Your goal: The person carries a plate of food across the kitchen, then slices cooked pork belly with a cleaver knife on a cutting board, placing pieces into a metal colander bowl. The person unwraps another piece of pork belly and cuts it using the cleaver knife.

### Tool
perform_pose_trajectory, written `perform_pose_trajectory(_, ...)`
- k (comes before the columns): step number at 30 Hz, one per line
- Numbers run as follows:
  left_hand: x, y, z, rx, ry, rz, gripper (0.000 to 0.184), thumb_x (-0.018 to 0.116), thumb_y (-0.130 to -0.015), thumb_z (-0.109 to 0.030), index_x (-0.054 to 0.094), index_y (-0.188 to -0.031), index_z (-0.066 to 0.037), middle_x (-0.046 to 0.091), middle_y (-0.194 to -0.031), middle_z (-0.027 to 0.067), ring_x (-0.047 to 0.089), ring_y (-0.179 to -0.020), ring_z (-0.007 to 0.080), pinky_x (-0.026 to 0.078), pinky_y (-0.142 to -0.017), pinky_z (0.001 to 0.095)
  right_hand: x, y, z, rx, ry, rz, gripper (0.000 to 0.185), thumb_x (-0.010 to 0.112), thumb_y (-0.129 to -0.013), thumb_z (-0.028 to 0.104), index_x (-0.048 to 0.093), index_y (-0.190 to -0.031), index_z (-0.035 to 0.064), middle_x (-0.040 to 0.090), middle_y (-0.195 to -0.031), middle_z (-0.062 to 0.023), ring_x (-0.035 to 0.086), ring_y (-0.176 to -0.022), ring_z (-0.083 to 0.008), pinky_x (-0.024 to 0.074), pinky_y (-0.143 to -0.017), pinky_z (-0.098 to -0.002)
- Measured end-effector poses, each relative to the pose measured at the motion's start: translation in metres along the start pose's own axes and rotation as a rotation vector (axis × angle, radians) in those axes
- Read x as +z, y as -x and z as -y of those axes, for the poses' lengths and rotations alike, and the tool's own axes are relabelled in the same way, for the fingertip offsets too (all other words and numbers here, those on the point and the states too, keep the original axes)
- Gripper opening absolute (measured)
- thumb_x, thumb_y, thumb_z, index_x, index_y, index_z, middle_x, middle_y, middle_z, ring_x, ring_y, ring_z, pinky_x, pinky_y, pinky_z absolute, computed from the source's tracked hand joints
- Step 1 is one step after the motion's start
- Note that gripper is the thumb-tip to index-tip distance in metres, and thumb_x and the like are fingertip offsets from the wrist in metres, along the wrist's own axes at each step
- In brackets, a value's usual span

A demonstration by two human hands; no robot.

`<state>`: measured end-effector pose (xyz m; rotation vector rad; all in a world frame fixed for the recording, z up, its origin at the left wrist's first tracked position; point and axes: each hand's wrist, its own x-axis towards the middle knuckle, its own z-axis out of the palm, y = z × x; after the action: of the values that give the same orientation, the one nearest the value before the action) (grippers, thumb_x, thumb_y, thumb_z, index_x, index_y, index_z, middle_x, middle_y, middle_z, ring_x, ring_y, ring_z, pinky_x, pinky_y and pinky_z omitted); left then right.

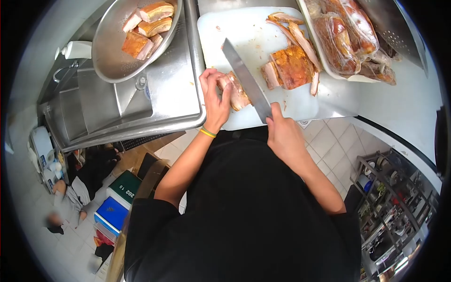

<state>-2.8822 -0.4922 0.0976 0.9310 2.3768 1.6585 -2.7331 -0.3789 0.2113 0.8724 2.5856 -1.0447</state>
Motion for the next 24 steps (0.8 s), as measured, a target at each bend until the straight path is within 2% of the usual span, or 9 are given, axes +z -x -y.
perform_pose_trajectory(1,0.005,-0.001,0.002,-0.062,0.014,0.004,0.023,0.058,-0.084,-0.011,0.055,-0.104,0.000,0.047,-0.113,0.0198,0.046,-0.109,0.0362,0.038,-0.096,0.0431,0.002,0.001,0.003,-0.025,0.027,0.008,0.020,0.052,-0.091,0.006,0.039,-0.106,0.0002,0.059,-0.062,-0.0250,0.060,-0.063,-0.0466,0.0452,-0.058,-0.0563)
perform_pose_trajectory(4,0.011,0.002,0.002,-0.062,-0.050,0.030,0.019,0.059,-0.084,-0.010,0.055,-0.099,0.001,0.046,-0.106,0.0180,0.047,-0.105,0.0356,0.039,-0.092,0.0425,0.005,0.006,0.011,-0.034,0.082,0.034,0.022,0.052,-0.085,-0.001,0.040,-0.103,-0.0006,0.059,-0.059,-0.0213,0.062,-0.060,-0.0423,0.0467,-0.055,-0.0532)
perform_pose_trajectory(6,0.013,0.003,0.004,-0.074,-0.048,0.043,0.021,0.060,-0.083,-0.008,0.056,-0.101,0.001,0.046,-0.107,0.0186,0.047,-0.104,0.0362,0.040,-0.090,0.0431,0.007,0.009,0.011,-0.026,0.126,0.098,0.027,0.052,-0.080,-0.003,0.040,-0.104,-0.0002,0.058,-0.058,-0.0195,0.062,-0.058,-0.0406,0.0472,-0.053,-0.0513)
perform_pose_trajectory(9,0.013,0.001,0.007,-0.026,-0.113,0.040,0.025,0.060,-0.081,-0.007,0.058,-0.105,0.000,0.046,-0.107,0.0195,0.048,-0.102,0.0371,0.042,-0.087,0.0438,0.012,0.014,0.010,-0.048,0.131,0.071,0.028,0.053,-0.078,-0.003,0.041,-0.103,0.0000,0.057,-0.059,-0.0178,0.061,-0.056,-0.0386,0.0478,-0.050,-0.0487)
perform_pose_trajectory(16,0.010,0.000,0.007,0.008,-0.194,0.113,0.031,0.058,-0.079,-0.006,0.056,-0.110,0.001,0.046,-0.112,0.0210,0.049,-0.103,0.0384,0.043,-0.088,0.0436,-0.006,0.032,0.009,-0.051,0.120,0.086,0.021,0.051,-0.081,0.000,0.044,-0.101,0.0004,0.057,-0.061,-0.0168,0.062,-0.053,-0.0349,0.0485,-0.046,-0.0449)
perform_pose_trajectory(22,0.009,0.000,0.009,-0.024,-0.180,0.171,0.034,0.058,-0.080,-0.007,0.054,-0.112,0.003,0.045,-0.119,0.0224,0.047,-0.109,0.0407,0.041,-0.093,0.0451,-0.010,0.003,0.016,-0.059,-0.009,0.122,0.011,0.050,-0.085,0.003,0.043,-0.093,-0.0001,0.059,-0.057,-0.0161,0.063,-0.051,-0.0335,0.0486,-0.044,-0.0424)
perform_pose_trajectory(23,0.010,0.000,0.009,-0.011,-0.195,0.170,0.034,0.058,-0.080,-0.007,0.054,-0.113,0.003,0.045,-0.119,0.0225,0.047,-0.109,0.0408,0.041,-0.093,0.0451,0.001,-0.006,0.011,-0.071,-0.047,0.102,0.033,0.055,-0.076,-0.003,0.041,-0.106,-0.0038,0.056,-0.061,-0.0168,0.058,-0.051,-0.0367,0.0451,-0.046,-0.0459)
perform_pose_trajectory(24,0.011,0.001,0.010,-0.008,-0.189,0.188,0.034,0.058,-0.080,-0.007,0.054,-0.113,0.003,0.045,-0.119,0.0225,0.047,-0.109,0.0408,0.041,-0.093,0.0451,0.008,-0.018,0.012,-0.053,-0.053,0.097,0.033,0.055,-0.076,-0.003,0.041,-0.106,-0.0038,0.056,-0.061,-0.0168,0.058,-0.051,-0.0367,0.0451,-0.046,-0.0459)
